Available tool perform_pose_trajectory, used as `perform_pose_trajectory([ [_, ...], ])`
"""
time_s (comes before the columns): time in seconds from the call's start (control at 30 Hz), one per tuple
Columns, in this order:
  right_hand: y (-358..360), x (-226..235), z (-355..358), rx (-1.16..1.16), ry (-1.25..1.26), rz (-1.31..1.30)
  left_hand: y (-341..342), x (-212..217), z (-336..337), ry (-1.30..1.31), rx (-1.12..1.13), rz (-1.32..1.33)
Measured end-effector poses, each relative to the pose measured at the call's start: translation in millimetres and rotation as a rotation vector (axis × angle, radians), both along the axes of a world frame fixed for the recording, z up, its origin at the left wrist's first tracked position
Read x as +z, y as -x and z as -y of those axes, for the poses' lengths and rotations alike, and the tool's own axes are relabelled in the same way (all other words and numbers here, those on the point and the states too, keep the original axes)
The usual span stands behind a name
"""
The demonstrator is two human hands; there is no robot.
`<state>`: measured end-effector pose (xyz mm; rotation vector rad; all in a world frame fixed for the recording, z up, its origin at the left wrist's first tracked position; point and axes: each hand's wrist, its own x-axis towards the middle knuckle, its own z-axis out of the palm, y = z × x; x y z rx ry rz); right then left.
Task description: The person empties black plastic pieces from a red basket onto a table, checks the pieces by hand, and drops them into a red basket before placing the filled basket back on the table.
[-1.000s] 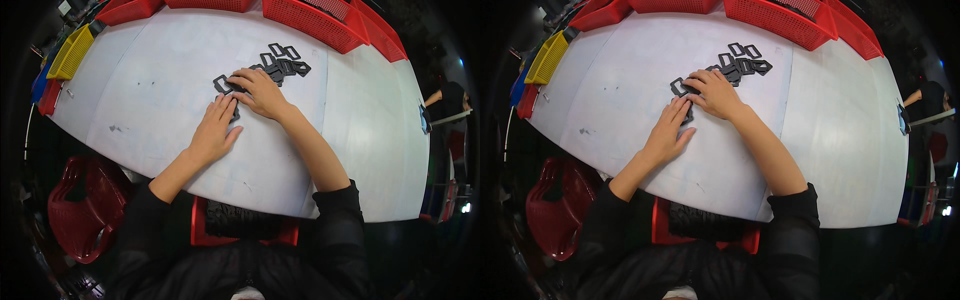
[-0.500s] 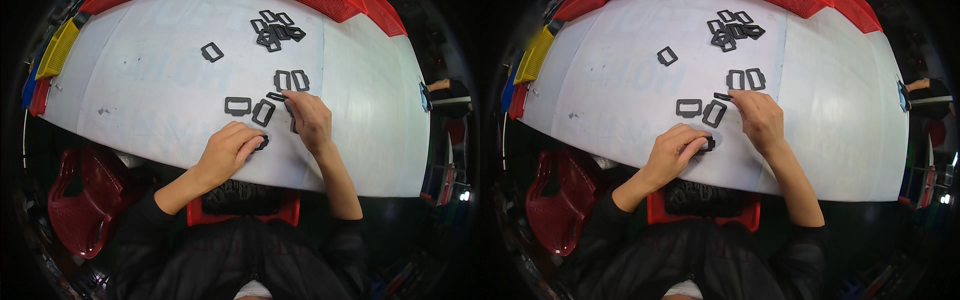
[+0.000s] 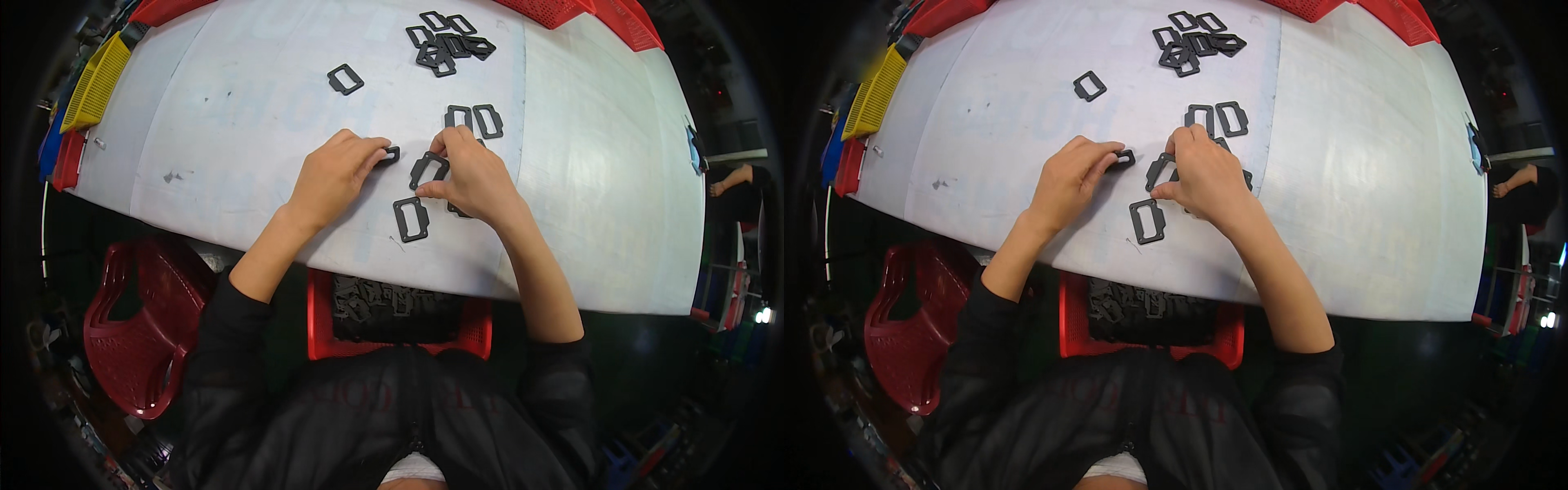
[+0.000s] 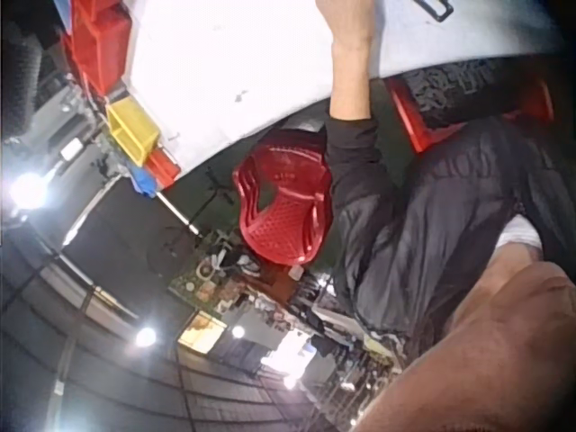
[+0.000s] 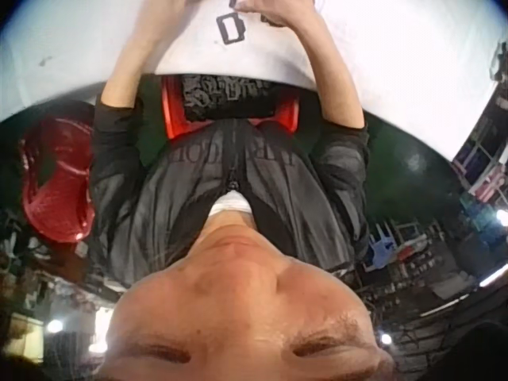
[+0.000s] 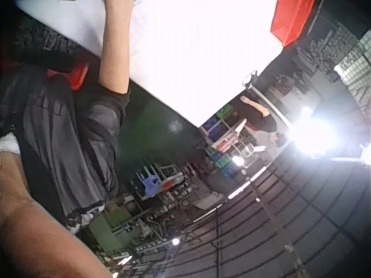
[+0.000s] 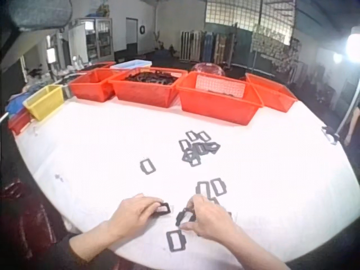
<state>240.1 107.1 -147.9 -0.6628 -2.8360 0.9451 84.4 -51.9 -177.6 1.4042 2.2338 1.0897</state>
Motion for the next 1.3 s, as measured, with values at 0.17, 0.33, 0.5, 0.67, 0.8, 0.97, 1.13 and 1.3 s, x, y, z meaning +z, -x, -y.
perform_pose_trajectory([
  [0.17,-8.3,4.2,15.7,-0.036,-0.142,-0.027,26.0,-2.7,-20.6,-0.028,0.034,-0.23],
  [0.33,-19.9,8.0,7.6,-0.091,-0.171,-0.101,79.1,-16.3,-43.0,-0.109,0.2,-0.704],
  [0.5,-24.3,-3.9,-23.6,-0.338,-0.333,0.086,83.9,-16.7,-60.5,0.197,0.166,-0.694],
  [0.67,-19.8,5.5,-31.1,-0.357,-0.047,0.148,76.3,-3.7,-59.1,0.105,0.19,-0.432],
  [0.8,-12.8,3.5,-14.1,-0.344,-0.089,-0.018,57.7,15.7,-55.4,0.104,0.209,0.304],
  [0.97,-29.2,10.3,-18.9,-0.162,-0.05,-0.168,51.8,-5.4,-61.2,-0.13,0.1,-0.286],
  [1.13,-61.9,13.8,-37.1,-0.171,-0.031,0.261,9.5,9.1,-99.5,-0.085,-0.168,-0.155],
  [1.3,-61.2,21.5,-37.6,-0.233,0.169,0.299,-17.1,12.9,-122.9,0.168,-0.185,-0.234],
])
